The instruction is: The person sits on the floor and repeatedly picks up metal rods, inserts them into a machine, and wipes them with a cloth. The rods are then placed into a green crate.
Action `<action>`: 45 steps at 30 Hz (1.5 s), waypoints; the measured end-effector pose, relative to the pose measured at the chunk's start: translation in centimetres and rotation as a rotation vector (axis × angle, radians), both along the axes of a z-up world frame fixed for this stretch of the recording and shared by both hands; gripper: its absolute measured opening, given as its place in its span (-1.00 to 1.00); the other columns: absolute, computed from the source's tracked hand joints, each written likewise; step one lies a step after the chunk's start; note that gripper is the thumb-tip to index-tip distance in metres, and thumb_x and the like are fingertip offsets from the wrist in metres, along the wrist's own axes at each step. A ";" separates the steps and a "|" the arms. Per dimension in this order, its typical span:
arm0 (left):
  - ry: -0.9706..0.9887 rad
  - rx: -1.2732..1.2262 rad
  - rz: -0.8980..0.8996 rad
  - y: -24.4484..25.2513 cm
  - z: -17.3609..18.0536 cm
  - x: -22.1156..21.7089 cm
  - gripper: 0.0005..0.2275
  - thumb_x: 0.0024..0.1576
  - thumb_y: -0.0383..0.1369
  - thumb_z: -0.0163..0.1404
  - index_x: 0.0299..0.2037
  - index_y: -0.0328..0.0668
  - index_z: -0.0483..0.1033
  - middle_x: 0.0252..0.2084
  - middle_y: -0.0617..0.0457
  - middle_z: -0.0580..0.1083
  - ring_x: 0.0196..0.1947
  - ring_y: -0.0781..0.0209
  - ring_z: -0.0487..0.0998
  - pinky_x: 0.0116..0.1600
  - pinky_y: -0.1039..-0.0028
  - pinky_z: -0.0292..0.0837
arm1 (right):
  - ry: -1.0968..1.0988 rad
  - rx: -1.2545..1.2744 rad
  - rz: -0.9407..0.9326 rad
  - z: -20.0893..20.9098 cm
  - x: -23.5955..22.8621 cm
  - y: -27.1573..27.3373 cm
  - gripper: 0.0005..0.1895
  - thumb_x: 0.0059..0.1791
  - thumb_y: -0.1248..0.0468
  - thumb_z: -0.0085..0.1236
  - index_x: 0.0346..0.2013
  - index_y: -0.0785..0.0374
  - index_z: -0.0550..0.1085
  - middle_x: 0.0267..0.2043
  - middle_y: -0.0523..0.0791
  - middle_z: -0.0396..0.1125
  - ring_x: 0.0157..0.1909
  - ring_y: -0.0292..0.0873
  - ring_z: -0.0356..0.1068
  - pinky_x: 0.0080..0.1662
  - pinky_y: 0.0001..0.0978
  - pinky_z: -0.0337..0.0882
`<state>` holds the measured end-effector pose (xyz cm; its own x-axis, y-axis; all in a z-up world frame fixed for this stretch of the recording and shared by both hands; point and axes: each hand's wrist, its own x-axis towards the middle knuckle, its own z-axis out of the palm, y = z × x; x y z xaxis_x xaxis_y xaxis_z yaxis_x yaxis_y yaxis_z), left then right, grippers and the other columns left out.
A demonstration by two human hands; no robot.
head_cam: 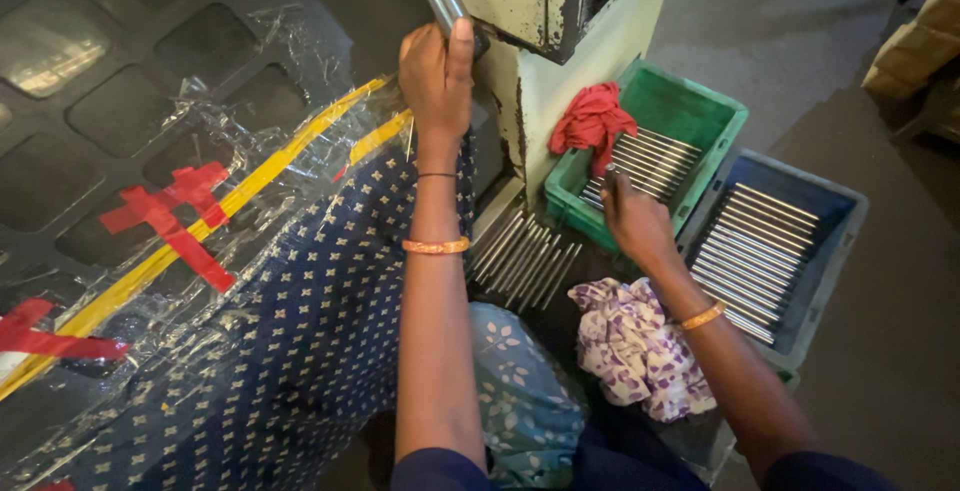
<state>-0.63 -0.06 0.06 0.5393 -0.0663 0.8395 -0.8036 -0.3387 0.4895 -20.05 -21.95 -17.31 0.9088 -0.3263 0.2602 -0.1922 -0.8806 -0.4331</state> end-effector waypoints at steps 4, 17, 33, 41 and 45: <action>-0.020 -0.022 -0.007 0.0 -0.1 0.0 -0.50 0.37 0.00 -0.19 -0.47 -0.30 0.35 -0.44 -0.15 0.38 -0.26 -0.17 0.43 -0.05 0.13 0.35 | -0.046 0.022 0.013 0.1 -0.1 0.2 -0.69 0.14 0.09 -0.07 0.04 0.24 0.32 -0.38 0.17 0.45 -0.32 0.33 0.45 -0.26 0.23 0.40; 0.049 0.061 -0.012 0.5 0.2 0.5 -0.47 0.35 0.01 -0.18 -0.53 -0.32 0.27 -0.48 -0.17 0.32 -0.31 -0.18 0.39 -0.09 0.10 0.31 | -0.043 -0.021 0.002 0.7 -0.4 0.6 -0.65 0.14 0.10 -0.07 0.12 0.23 0.29 -0.41 0.20 0.44 -0.34 0.35 0.44 -0.27 0.24 0.39; 0.059 0.055 -0.065 0.9 0.6 0.2 -0.44 0.34 0.07 -0.19 -0.51 -0.31 0.28 -0.50 -0.14 0.30 -0.32 -0.15 0.38 -0.06 0.13 0.31 | -0.071 -0.022 -0.012 0.6 -0.4 0.9 -0.61 0.11 0.09 -0.05 0.16 0.22 0.32 -0.40 0.20 0.44 -0.36 0.34 0.45 -0.29 0.23 0.40; 0.072 0.071 -0.080 1.1 0.7 0.5 -0.46 0.34 0.04 -0.17 -0.53 -0.30 0.25 -0.51 -0.12 0.28 -0.36 -0.12 0.35 -0.09 0.14 0.29 | -0.048 -0.031 -0.006 0.2 -0.3 0.7 -0.62 0.15 0.07 -0.08 0.17 0.21 0.31 -0.39 0.20 0.44 -0.32 0.35 0.45 -0.26 0.23 0.41; 0.079 0.067 -0.067 1.0 1.1 0.1 -0.46 0.33 0.04 -0.13 -0.51 -0.32 0.26 -0.49 -0.13 0.29 -0.35 -0.12 0.36 -0.09 0.14 0.29 | -0.057 -0.030 -0.002 0.5 -0.4 0.9 -0.61 0.14 0.08 -0.08 0.18 0.22 0.30 -0.38 0.19 0.44 -0.34 0.35 0.45 -0.28 0.23 0.40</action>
